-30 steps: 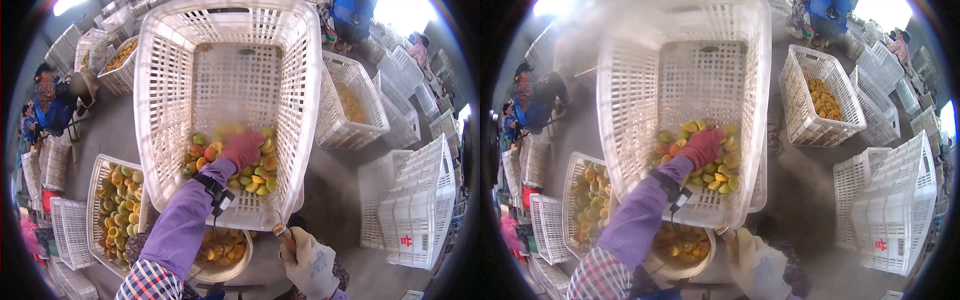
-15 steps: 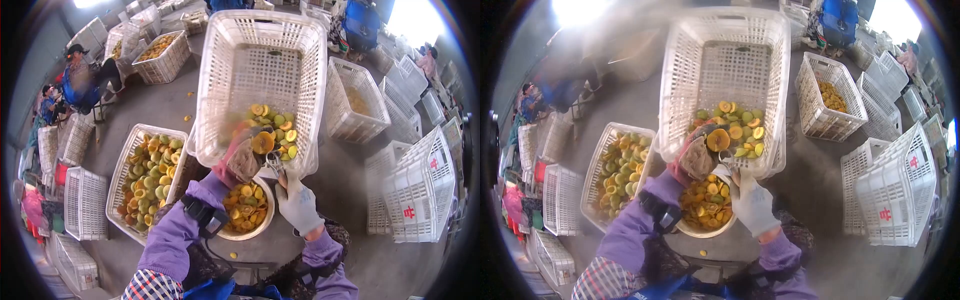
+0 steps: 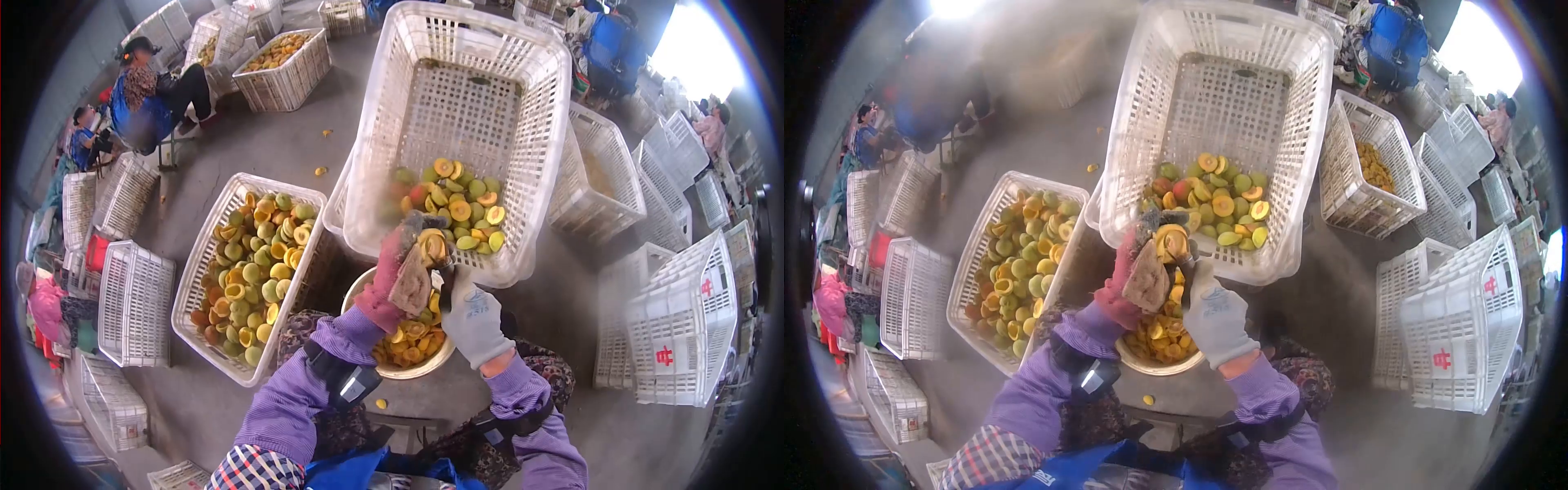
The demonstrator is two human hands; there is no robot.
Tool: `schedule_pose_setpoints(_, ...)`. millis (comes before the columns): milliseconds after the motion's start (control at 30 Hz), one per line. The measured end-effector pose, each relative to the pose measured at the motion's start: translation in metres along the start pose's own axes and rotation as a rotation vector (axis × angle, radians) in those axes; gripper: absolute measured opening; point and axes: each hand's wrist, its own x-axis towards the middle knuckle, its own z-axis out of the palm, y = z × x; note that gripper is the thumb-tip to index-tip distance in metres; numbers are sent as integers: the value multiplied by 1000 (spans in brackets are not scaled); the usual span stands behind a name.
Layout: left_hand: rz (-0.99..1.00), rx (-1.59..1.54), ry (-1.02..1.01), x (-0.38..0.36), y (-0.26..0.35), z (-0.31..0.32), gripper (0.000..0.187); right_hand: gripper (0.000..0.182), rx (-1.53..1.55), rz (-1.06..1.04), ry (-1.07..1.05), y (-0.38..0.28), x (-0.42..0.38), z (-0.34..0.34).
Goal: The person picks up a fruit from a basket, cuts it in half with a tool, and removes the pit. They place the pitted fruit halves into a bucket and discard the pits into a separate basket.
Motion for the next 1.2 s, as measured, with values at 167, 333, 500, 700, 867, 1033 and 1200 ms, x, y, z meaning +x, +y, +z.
schedule_pose_setpoints(167,8,226,108,23,-18,-8,24,32,491,155,-131,-7,7,15)
schedule_pose_setpoints(333,-92,214,-25,30,-7,-11,35,25,570,-12,-121,14,8,4)
schedule_pose_setpoints(500,-100,-227,-142,22,28,11,45,20,1169,471,-548,4,28,-58)
schedule_pose_setpoints(700,-70,-446,-102,-6,11,-43,62,23,1347,556,-612,10,30,-60)
schedule_pose_setpoints(867,-97,-477,-41,-5,-5,-42,49,24,1134,467,-509,5,31,-46)
schedule_pose_setpoints(1033,-31,-256,65,8,-25,-28,36,32,676,-62,-84,6,24,-3)
schedule_pose_setpoints(1200,85,126,140,19,-20,-16,25,33,458,61,-188,-21,9,9)
